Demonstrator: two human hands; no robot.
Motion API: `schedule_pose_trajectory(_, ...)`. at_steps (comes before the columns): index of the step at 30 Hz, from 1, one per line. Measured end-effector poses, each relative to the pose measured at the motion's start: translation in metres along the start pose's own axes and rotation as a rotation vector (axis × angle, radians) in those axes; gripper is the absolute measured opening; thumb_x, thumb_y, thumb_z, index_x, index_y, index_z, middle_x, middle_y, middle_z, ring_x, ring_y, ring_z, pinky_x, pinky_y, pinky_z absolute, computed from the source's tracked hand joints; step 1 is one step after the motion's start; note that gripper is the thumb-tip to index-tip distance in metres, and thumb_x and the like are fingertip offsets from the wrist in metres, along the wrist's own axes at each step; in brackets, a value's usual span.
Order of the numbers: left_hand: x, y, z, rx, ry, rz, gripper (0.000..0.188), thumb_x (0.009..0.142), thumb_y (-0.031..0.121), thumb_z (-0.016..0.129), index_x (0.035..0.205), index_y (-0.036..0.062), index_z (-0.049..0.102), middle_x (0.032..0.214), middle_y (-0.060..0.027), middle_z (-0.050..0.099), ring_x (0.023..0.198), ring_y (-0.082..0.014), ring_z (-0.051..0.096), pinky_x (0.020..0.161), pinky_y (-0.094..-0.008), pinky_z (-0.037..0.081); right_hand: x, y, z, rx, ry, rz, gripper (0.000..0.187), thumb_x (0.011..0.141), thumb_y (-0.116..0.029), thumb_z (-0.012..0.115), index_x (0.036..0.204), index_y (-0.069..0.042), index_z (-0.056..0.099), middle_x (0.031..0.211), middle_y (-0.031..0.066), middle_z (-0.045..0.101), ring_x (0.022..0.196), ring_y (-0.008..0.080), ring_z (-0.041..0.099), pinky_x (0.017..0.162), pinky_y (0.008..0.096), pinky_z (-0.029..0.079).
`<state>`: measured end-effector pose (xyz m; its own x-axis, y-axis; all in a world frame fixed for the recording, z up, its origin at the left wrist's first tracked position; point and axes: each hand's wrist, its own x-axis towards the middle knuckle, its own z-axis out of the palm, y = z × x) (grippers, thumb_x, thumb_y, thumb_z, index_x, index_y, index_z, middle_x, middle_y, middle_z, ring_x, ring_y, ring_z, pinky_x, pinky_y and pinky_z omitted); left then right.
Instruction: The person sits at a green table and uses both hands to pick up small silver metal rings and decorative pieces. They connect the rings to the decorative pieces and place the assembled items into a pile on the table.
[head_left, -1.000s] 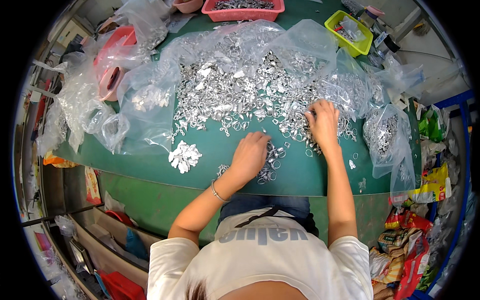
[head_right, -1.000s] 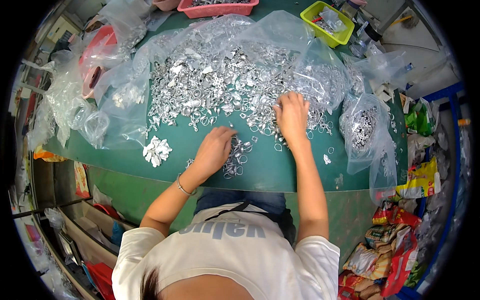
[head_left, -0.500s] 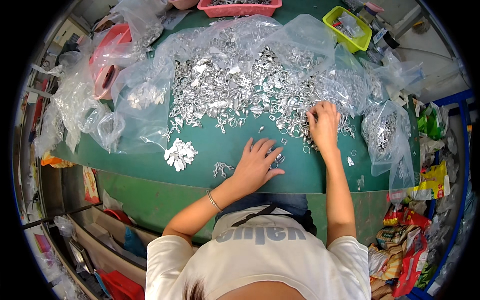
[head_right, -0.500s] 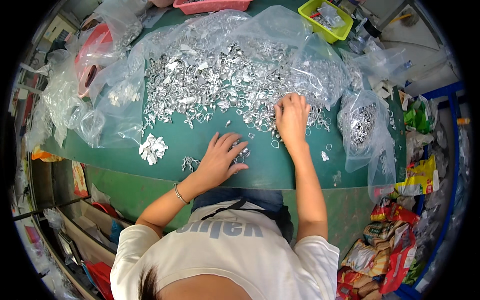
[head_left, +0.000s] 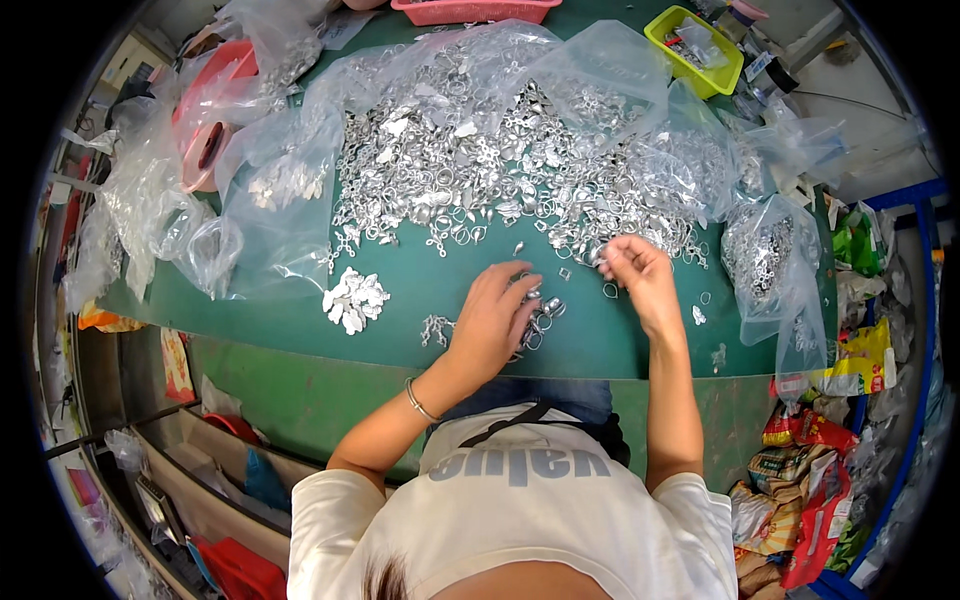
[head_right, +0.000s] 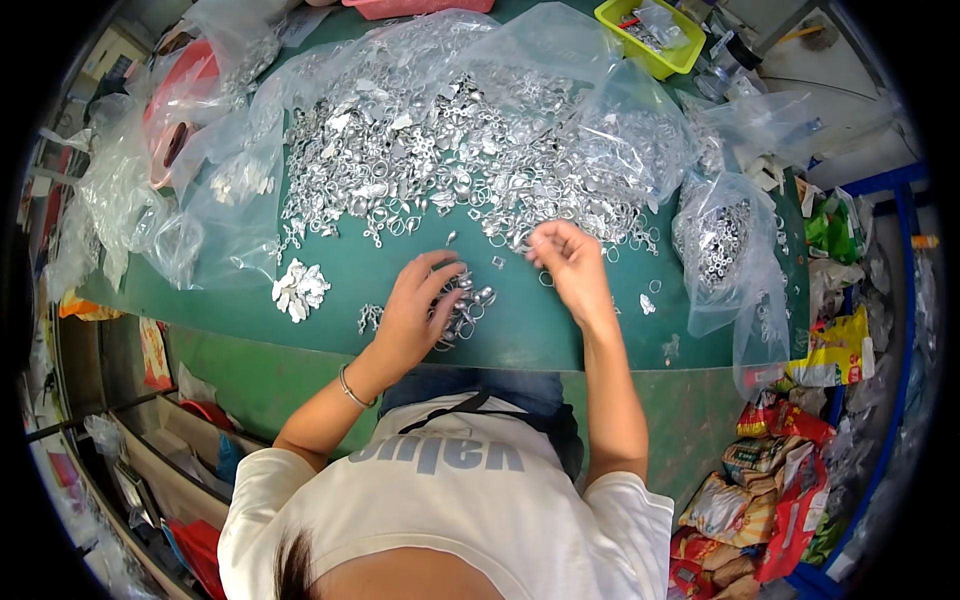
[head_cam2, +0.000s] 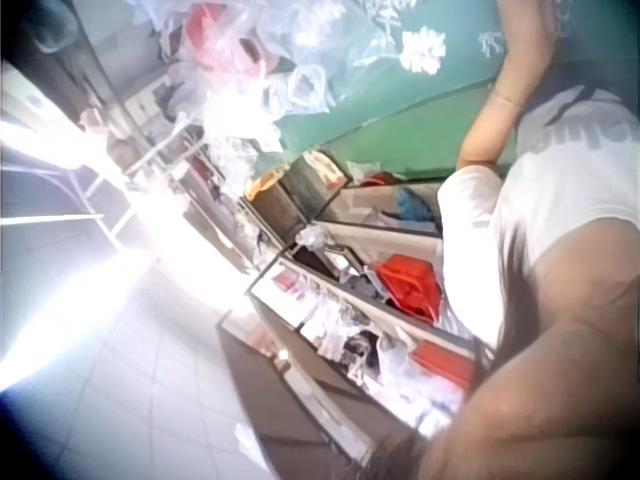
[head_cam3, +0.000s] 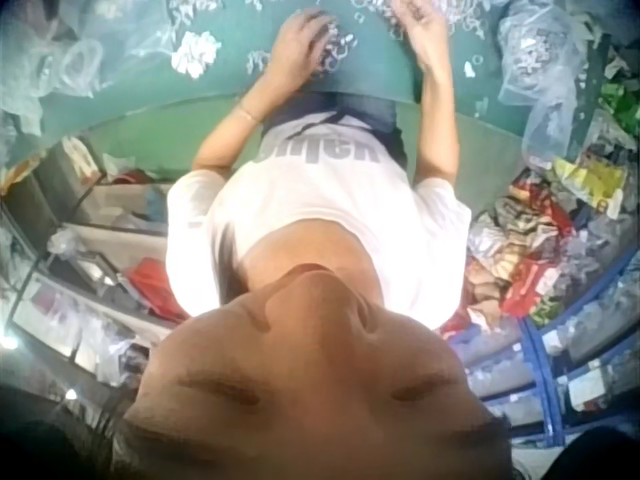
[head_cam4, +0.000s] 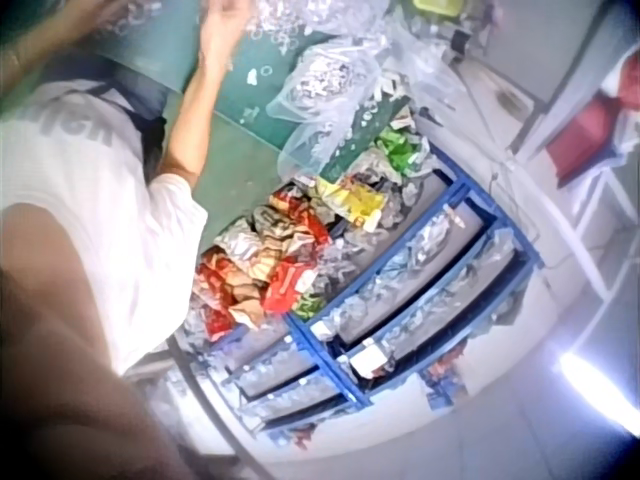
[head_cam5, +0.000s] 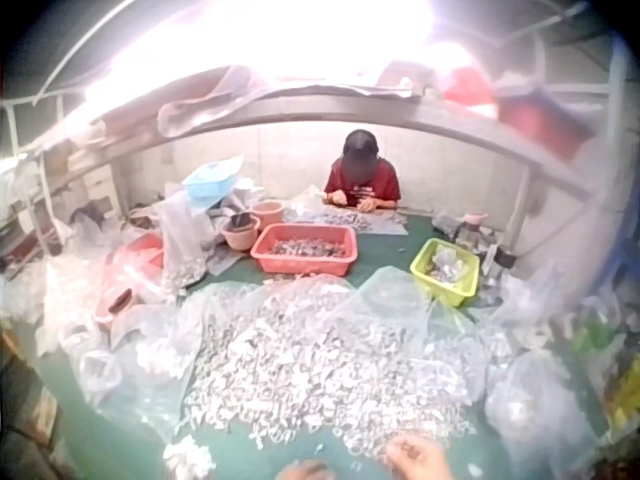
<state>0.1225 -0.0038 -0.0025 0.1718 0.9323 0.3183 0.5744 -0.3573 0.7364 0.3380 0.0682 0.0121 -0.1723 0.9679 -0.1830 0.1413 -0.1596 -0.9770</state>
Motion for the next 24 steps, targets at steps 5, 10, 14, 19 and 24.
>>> schedule_pose_trajectory(5, -0.003, 0.004, 0.005, -0.013, 0.010, 0.006, 0.038, 0.081, 0.004, 0.065, 0.118, 0.0020, 0.055, 0.121, -0.0155, 0.053, 0.109, -0.0345, 0.052, 0.094, -0.0423, 0.041, -0.030, 0.014, 0.046, -0.511, -0.046, -0.150, 0.011, 0.083, -0.010, 0.065, 0.082, 0.000, 0.064, 0.063, 0.0145, 0.061, 0.054, 0.0271, 0.059, 0.052, 0.0361, 0.045)
schedule_pose_trajectory(10, -0.010, 0.012, 0.016, 0.220, -0.096, 0.042, 0.042, 0.081, 0.017, 0.068, 0.120, 0.0069, 0.056, 0.127, -0.0125, 0.051, 0.116, -0.0338, 0.047, 0.101, -0.0522, 0.035, -0.032, 0.002, 0.025, -0.520, -0.020, -0.082, 0.011, 0.084, -0.013, 0.065, 0.089, -0.003, 0.064, 0.069, 0.0148, 0.064, 0.062, 0.0307, 0.063, 0.056, 0.0392, 0.047)
schedule_pose_trajectory(14, -0.008, 0.013, 0.029, 0.388, -0.226, 0.087, 0.046, 0.078, 0.026, 0.070, 0.120, 0.0112, 0.057, 0.128, -0.0101, 0.049, 0.122, -0.0323, 0.042, 0.102, -0.0606, 0.028, -0.007, -0.003, 0.003, -0.773, 0.357, -0.307, 0.012, 0.081, -0.009, 0.065, 0.092, -0.004, 0.065, 0.079, 0.0106, 0.061, 0.072, 0.0282, 0.060, 0.064, 0.0380, 0.048)
schedule_pose_trajectory(19, -0.006, 0.007, 0.029, 0.427, -0.297, 0.115, 0.044, 0.078, 0.028, 0.070, 0.117, 0.0115, 0.058, 0.127, -0.0099, 0.049, 0.123, -0.0321, 0.042, 0.103, -0.0626, 0.026, 0.016, 0.025, -0.006, -0.954, 0.361, -0.524, 0.011, 0.077, -0.006, 0.068, 0.086, -0.002, 0.064, 0.086, 0.0122, 0.056, 0.088, 0.0311, 0.054, 0.075, 0.0398, 0.045)
schedule_pose_trajectory(24, -0.008, 0.007, 0.029, 0.360, -0.240, 0.112, 0.044, 0.079, 0.026, 0.070, 0.117, 0.0100, 0.057, 0.126, -0.0103, 0.050, 0.123, -0.0323, 0.042, 0.104, -0.0641, 0.023, 0.016, 0.017, -0.021, -0.474, 0.441, -0.373, 0.007, 0.076, -0.001, 0.066, 0.081, 0.000, 0.062, 0.092, 0.0142, 0.058, 0.088, 0.0326, 0.056, 0.080, 0.0389, 0.044)
